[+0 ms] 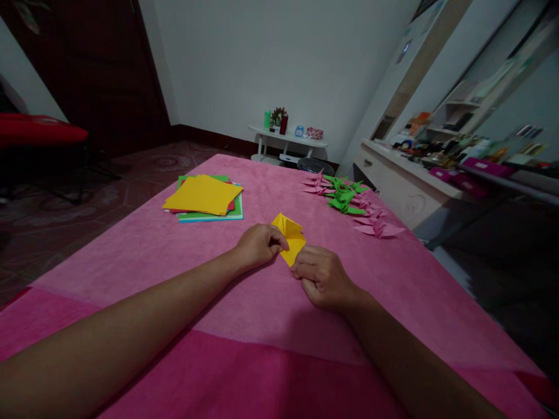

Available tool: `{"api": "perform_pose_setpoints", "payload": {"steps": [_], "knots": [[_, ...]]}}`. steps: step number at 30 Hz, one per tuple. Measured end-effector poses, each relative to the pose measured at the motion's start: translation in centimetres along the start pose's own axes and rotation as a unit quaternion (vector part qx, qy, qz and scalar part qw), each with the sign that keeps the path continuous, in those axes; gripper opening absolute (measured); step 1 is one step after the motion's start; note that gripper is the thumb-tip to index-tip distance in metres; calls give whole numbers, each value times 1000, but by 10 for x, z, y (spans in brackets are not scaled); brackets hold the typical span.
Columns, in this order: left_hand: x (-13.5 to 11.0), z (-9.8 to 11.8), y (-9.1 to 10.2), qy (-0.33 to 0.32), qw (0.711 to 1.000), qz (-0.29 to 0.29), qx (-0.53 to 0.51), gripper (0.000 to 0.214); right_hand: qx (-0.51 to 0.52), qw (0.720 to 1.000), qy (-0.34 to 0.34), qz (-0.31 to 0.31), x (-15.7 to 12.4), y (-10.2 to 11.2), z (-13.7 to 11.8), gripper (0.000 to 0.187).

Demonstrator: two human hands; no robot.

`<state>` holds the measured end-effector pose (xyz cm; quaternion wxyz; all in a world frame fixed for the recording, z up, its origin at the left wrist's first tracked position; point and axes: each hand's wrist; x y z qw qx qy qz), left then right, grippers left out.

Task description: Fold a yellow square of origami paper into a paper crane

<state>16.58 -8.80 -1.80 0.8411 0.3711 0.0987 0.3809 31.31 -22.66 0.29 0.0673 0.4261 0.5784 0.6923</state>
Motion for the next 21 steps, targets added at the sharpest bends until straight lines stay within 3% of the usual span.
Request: {"api": "perform_pose_setpoints", "payload": {"steps": [7,14,17,19,21], "knots": [[0,1,2,-7,1000,4,5,21,6,1000,5,27,3,1,-2,21],[-1,-1,0,-17,1000,8,-5,20,18,998,-36,46,0,-3,-5,19],[-2,1,0,-16,1000,15,-7,19,5,986,-112,127,1,-3,-4,17],[-5,4,2,-20,999,26,1,17,-26,960,-195,200,4,-3,2,18],[-9,9,5,-13,998,65,25,8,-39,932,-276,234,8,-5,13,35]]}}
Point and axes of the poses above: each hand's wrist, its own x-axis towards the middle knuckle, its own y-axis out of the back of the hand, z = x × y, and after that the axes turned 15 degrees about y, right-handed
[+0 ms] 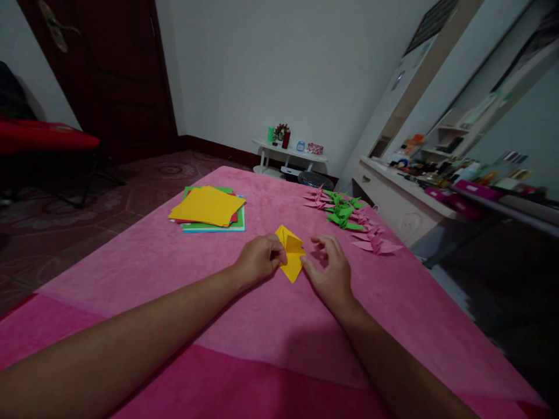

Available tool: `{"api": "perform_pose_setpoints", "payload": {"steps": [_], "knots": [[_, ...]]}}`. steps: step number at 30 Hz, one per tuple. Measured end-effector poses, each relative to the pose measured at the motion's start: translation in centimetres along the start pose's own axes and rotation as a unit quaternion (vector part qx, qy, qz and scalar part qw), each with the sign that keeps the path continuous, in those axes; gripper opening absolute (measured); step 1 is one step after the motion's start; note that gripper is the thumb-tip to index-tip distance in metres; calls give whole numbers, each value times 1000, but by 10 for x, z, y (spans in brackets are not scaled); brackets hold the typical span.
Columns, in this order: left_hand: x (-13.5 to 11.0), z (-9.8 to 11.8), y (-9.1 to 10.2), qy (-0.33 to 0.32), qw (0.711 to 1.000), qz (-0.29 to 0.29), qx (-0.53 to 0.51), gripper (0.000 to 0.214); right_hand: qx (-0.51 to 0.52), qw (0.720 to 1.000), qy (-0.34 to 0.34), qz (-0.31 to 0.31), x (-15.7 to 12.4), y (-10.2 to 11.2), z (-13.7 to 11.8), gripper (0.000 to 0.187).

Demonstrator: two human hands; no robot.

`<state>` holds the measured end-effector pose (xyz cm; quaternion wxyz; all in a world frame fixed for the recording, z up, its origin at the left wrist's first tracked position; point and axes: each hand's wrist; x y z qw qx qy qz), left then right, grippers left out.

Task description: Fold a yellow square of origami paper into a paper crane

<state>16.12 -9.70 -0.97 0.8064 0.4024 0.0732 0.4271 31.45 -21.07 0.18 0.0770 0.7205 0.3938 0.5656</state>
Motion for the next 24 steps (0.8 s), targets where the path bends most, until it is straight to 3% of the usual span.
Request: {"api": "perform_pose_setpoints", "payload": {"steps": [1,3,5,8,10,15,20,24], "knots": [[-2,2,2,13,999,30,17,5,5,999,-36,-6,4,-4,5,48],[-4,4,4,51,994,89,45,28,63,992,-102,-30,10,-14,16,65],[-5,3,5,81,988,122,49,54,128,978,-161,-46,14,-23,26,66],[-3,-3,3,107,987,117,18,85,234,948,-210,-58,19,-32,35,39],[0,-8,2,117,989,94,-7,94,274,936,-217,-52,21,-34,36,20],[9,-14,-3,139,980,41,-139,81,276,936,-216,30,20,-32,27,17],[16,-6,-5,162,933,-59,-317,28,288,932,-202,83,22,-29,15,16],[21,6,-7,186,914,-81,-352,29,250,946,-186,89,24,-26,7,15]]}}
Point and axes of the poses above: each hand's wrist, its own x-axis towards the middle knuckle, its own y-axis out of the back of the hand, z = x × y, and after that the axes turned 15 degrees about y, right-handed
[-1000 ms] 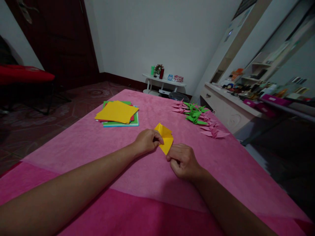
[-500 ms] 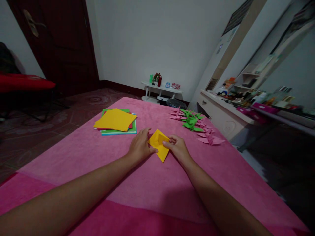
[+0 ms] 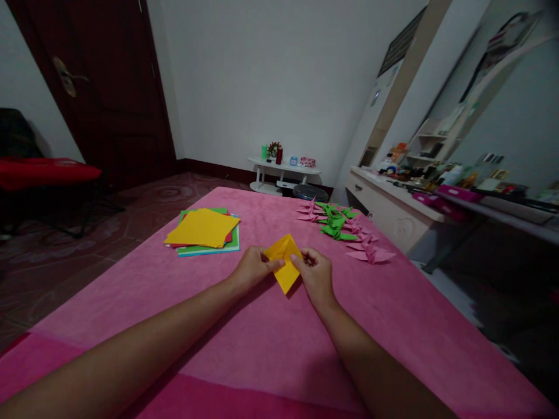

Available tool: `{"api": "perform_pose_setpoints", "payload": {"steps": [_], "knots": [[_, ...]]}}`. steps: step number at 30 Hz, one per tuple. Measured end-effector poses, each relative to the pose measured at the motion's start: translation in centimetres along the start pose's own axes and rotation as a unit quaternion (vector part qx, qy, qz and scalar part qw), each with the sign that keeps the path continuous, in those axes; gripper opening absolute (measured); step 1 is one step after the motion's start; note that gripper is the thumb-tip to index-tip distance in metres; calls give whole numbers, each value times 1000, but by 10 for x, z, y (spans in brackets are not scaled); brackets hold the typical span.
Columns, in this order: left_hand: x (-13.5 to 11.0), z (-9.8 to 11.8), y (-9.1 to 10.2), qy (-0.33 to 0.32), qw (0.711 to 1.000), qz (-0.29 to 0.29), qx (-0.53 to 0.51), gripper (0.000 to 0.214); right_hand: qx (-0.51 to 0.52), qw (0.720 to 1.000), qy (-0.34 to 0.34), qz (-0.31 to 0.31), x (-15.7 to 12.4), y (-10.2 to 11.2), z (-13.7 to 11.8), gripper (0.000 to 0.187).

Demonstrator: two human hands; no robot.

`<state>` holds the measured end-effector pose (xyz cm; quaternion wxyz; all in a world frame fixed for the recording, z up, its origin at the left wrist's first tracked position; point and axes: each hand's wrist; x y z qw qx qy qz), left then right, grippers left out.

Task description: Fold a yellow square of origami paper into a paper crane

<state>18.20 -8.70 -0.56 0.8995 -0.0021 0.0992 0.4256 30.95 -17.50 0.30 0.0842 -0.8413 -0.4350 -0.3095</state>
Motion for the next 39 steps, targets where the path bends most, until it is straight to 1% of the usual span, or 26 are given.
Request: {"api": "perform_pose_setpoints", "payload": {"steps": [3,7,10,13,15,19,22,25,30,34,39], "knots": [[3,6,-9,-13,1000,23,3,28,-18,1000,17,13,-2,1,-2,16],[3,11,-16,-8,996,79,-45,23,-57,997,30,50,-5,6,6,30],[-1,11,-17,-4,993,98,-73,21,-71,995,33,66,-5,10,14,26],[-5,9,-18,-7,992,89,-85,21,-57,996,28,56,-5,10,16,19],[-8,8,-19,-2,993,72,-96,23,-40,998,21,45,-5,9,14,17],[-13,9,-21,20,991,18,-128,33,0,1000,-4,15,-8,7,3,20],[-14,10,-19,40,987,-10,-155,38,39,999,-20,-16,-9,9,-1,23],[-13,9,-15,55,983,-12,-174,41,78,996,-23,-27,-8,11,1,29],[-9,4,-14,40,986,-17,-164,41,120,992,-46,-13,-8,11,8,23],[-7,3,-15,39,986,-17,-161,40,143,987,-61,-27,-8,10,8,22],[-7,4,-15,41,988,5,-147,39,152,985,-81,-30,-8,9,6,23]]}}
Point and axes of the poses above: each hand's wrist, its own x-axis towards the middle knuckle, its own y-axis out of the back of the hand, z = x × y, and after that the axes turned 15 degrees about y, right-handed
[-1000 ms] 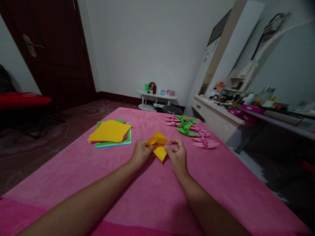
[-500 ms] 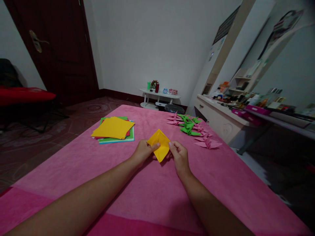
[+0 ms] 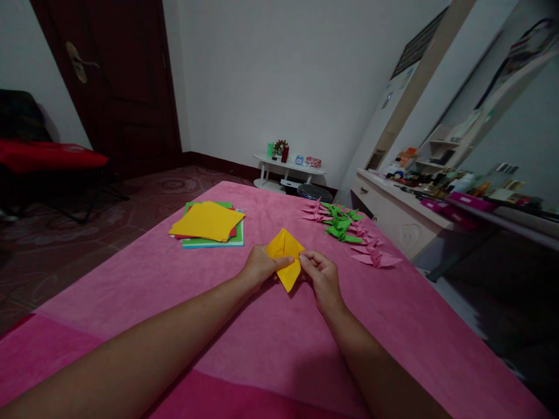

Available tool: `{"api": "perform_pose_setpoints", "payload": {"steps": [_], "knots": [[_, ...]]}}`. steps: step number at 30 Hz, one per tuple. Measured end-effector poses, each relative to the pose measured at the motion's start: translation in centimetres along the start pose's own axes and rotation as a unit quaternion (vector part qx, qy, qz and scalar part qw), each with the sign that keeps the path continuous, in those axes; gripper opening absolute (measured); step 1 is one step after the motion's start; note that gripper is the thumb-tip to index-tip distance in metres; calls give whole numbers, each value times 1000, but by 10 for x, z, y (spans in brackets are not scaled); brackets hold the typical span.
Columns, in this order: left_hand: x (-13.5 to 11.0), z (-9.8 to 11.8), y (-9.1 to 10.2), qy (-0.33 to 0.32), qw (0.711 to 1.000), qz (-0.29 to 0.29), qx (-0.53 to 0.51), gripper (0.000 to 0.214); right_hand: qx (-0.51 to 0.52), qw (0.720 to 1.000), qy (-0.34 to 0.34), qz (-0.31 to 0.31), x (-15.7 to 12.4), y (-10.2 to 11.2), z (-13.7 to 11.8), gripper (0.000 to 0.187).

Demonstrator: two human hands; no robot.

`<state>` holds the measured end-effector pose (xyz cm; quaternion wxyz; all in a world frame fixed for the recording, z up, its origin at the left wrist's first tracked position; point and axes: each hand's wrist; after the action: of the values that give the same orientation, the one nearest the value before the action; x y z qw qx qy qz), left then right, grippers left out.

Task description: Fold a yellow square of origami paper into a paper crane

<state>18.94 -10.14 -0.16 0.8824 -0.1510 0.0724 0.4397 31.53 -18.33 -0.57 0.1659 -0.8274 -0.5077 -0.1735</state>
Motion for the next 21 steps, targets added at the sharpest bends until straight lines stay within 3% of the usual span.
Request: {"api": "perform_pose_setpoints", "payload": {"steps": [5,21], "knots": [[1,-1,0,-17,1000,23,6,41,-7,1000,-21,-2,0,-2,-1,25],[-3,-1,0,-22,1000,-10,18,34,-22,999,-45,-19,2,-2,1,25]]}}
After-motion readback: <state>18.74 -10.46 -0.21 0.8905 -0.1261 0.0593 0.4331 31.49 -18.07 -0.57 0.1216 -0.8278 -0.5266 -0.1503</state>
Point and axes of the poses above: each hand's wrist, its own x-axis towards the middle knuckle, its own y-axis out of the back of the hand, z = x × y, and after that the axes turned 15 degrees about y, right-handed
